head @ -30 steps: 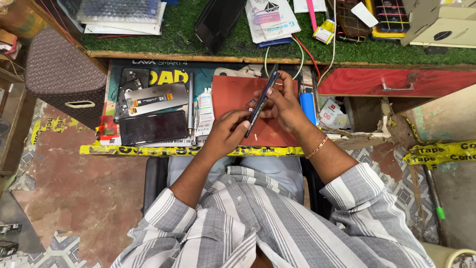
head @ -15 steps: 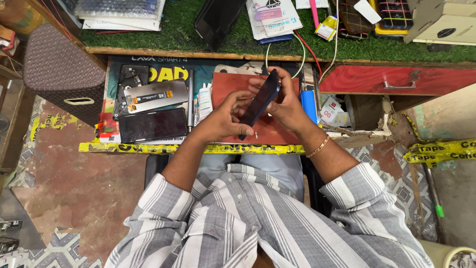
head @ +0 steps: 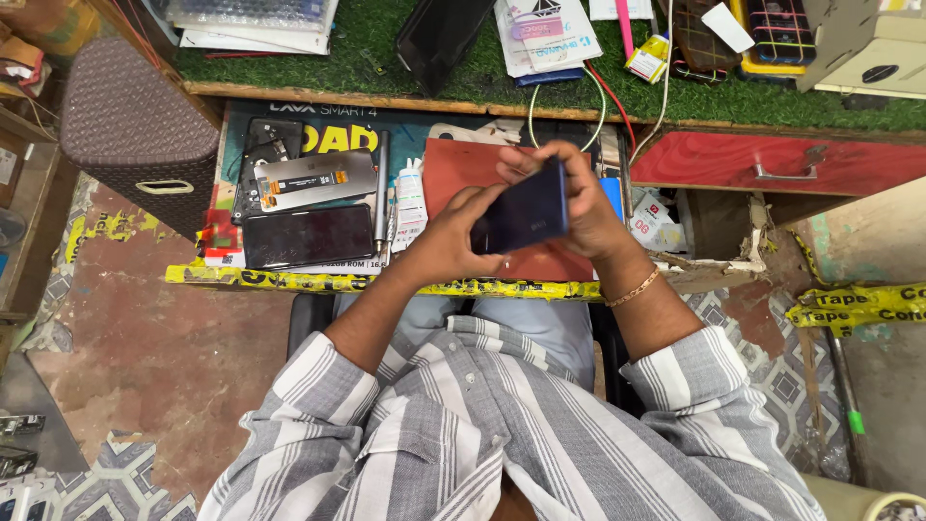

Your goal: The person uses a small metal tool to pry open the back cover of a smartphone, then removes the cover to expose the internal components. They continue to manipulate the phone's internals with a screwdriver-like tool.

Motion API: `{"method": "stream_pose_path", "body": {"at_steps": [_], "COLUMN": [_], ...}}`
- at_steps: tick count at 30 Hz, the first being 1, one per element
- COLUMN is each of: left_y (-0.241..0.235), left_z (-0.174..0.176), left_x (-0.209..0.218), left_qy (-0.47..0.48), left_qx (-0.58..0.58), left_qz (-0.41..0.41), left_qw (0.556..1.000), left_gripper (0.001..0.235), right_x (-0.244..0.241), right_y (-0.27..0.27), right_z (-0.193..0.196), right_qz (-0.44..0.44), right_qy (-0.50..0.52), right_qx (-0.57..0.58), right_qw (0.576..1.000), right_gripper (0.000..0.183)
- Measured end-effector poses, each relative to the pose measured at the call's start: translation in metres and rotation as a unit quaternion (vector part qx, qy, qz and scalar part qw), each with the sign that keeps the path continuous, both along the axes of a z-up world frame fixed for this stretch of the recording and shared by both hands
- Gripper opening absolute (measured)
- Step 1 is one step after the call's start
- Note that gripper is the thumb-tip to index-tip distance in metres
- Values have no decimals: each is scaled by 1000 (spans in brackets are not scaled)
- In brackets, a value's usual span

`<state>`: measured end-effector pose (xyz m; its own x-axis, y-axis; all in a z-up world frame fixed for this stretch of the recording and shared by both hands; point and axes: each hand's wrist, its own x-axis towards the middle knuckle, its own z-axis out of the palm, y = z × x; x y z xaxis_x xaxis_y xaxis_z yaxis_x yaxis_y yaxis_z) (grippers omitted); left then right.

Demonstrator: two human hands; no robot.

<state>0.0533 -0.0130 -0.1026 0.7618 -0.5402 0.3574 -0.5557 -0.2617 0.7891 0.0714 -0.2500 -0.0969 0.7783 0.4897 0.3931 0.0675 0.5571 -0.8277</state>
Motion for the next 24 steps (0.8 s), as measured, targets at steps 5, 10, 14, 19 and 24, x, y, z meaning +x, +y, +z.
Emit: {"method": "stream_pose_path", "body": {"at_steps": [5, 10, 14, 19, 24], "left_y": [2, 7, -1, -5, 6], "left_z": [20, 35, 36, 28, -3], "left_x": [1, 15, 20, 16, 10], "left_qy": [-203, -379, -434, -395, -231], "left_qx": [88, 203, 239, 248, 234], "left_qz": [-7, -20, -23, 71, 144], "left_qw": [975, 903, 868, 881, 933], "left_gripper": [98, 68, 46, 74, 88], "right_x": [8, 9, 7, 9, 10], "right_y": [-25, -32, -24, -20, -16], "right_z": [14, 16, 3, -3, 4], "right_qz": [54, 136, 88, 3, -107], "right_qy": [126, 107, 65, 102, 190], "right_qx": [-10, -193, -337, -328, -284], "right_qw": [990, 966, 935, 939, 934], "right_gripper": [103, 83, 62, 45, 48]}}
